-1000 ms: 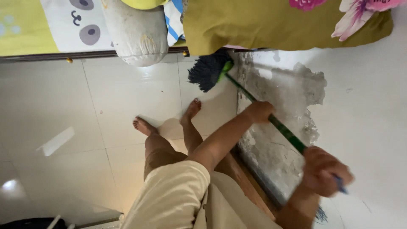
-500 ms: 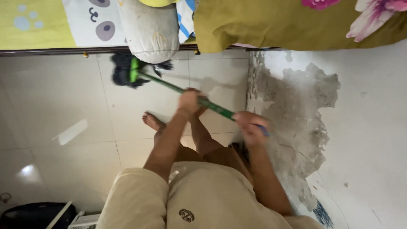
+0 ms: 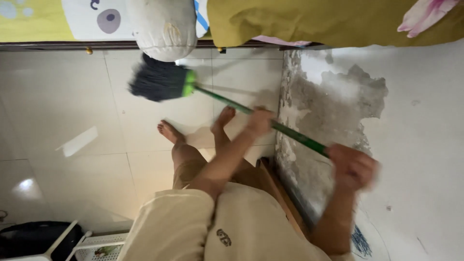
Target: The person mops tiled floors in a bedroom and a garage area using a green-handled mop. They move around furniture and a parked car to clean different sections of the floor.
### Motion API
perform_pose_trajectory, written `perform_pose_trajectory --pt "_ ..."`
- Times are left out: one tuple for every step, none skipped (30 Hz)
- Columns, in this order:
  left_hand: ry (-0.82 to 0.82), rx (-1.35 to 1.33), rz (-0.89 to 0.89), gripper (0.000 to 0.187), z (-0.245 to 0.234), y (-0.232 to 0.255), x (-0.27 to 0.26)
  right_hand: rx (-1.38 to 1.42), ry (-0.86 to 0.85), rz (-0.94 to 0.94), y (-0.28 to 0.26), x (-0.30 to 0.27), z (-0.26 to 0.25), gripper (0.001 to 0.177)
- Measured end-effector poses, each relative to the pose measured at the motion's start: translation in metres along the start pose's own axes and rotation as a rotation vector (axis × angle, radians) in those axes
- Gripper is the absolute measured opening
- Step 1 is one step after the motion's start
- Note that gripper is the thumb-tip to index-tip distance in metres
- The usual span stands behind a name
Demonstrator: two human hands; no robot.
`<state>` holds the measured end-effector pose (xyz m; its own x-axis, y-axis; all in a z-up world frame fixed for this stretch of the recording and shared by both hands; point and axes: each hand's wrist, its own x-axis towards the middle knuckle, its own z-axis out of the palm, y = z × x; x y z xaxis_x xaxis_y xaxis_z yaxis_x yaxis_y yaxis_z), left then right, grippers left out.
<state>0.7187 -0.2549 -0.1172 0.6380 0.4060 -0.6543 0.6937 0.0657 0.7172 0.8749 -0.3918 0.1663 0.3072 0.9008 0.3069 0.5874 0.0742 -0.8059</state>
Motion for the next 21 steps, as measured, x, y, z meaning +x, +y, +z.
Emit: perform_pose_trajectory --pt "0.014 0.139 0.314 0.023 0.02 0.025 0.004 -0.177 0.091 -0.332 -0.017 0.016 -0.02 0.023" --pt "0.03 0.28 0.629 0.014 0.039 0.05 0.008 -0.356 0.182 -0.664 -0.034 0.032 -0.04 0.057" --pt "0.03 0.281 0.634 0.014 0.037 0.074 -0.002 -0.36 0.184 -0.666 -0.067 0.046 -0.037 0.057" --pt "-0.088 0.139 0.647 0.014 0.036 0.098 -0.012 -0.014 0.155 -0.279 -0.101 0.058 -0.034 0.02" --pt "-0.207 -0.003 0.656 0.018 0.034 0.12 -0.023 0.319 0.109 0.113 -0.134 0.071 -0.03 0.03" --pt "-0.211 -0.001 0.66 0.018 0.031 0.132 -0.022 0.315 0.113 0.113 -0.144 0.079 -0.021 0.03" --pt "-0.301 -0.026 0.643 0.013 0.027 0.143 -0.022 0.271 0.104 0.115 -0.153 0.087 -0.01 0.029" --pt "-0.399 -0.054 0.623 0.016 0.026 0.152 -0.026 0.225 0.095 0.126 -0.165 0.093 0.0 0.028" --pt "-0.412 -0.055 0.624 0.016 0.023 0.152 -0.025 0.218 0.102 0.135 -0.163 0.089 0.005 0.028" --pt "-0.454 0.017 0.56 0.01 0.021 0.152 -0.025 0.23 0.1 0.109 -0.161 0.085 0.01 0.026" --pt "-0.496 0.091 0.495 0.015 0.018 0.151 -0.026 0.241 0.099 0.083 -0.159 0.08 0.015 0.025" --pt "-0.501 0.095 0.495 0.015 0.018 0.145 -0.029 0.24 0.105 0.085 -0.161 0.078 0.016 0.025" --pt "-0.467 0.098 0.524 0.019 0.017 0.139 -0.033 0.261 0.089 0.081 -0.164 0.076 0.017 0.025" --pt "-0.434 0.103 0.554 0.025 0.017 0.133 -0.037 0.281 0.074 0.076 -0.167 0.073 0.019 0.025" --pt "-0.442 0.108 0.556 0.025 0.012 0.131 -0.046 0.279 0.082 0.079 -0.165 0.063 0.014 0.025" --pt "-0.416 0.126 0.57 0.022 0.007 0.128 -0.057 0.273 0.085 0.08 -0.164 0.052 0.011 0.035" --pt "-0.39 0.145 0.584 0.049 0.001 0.125 -0.069 0.268 0.088 0.081 -0.164 0.041 0.008 0.052" --pt "-0.395 0.145 0.581 0.049 -0.009 0.117 -0.082 0.269 0.091 0.086 -0.167 0.041 0.012 0.052" --pt "-0.383 0.187 0.518 0.037 -0.019 0.108 -0.096 0.36 0.049 0.088 -0.172 0.04 0.016 0.033" --pt "-0.361 0.233 0.458 0.031 -0.033 0.102 -0.105 0.453 0.006 0.079 -0.173 0.043 0.02 0.017" --pt "-0.355 0.238 0.458 0.031 -0.045 0.083 -0.113 0.457 0.006 0.073 -0.173 0.038 0.038 0.017"
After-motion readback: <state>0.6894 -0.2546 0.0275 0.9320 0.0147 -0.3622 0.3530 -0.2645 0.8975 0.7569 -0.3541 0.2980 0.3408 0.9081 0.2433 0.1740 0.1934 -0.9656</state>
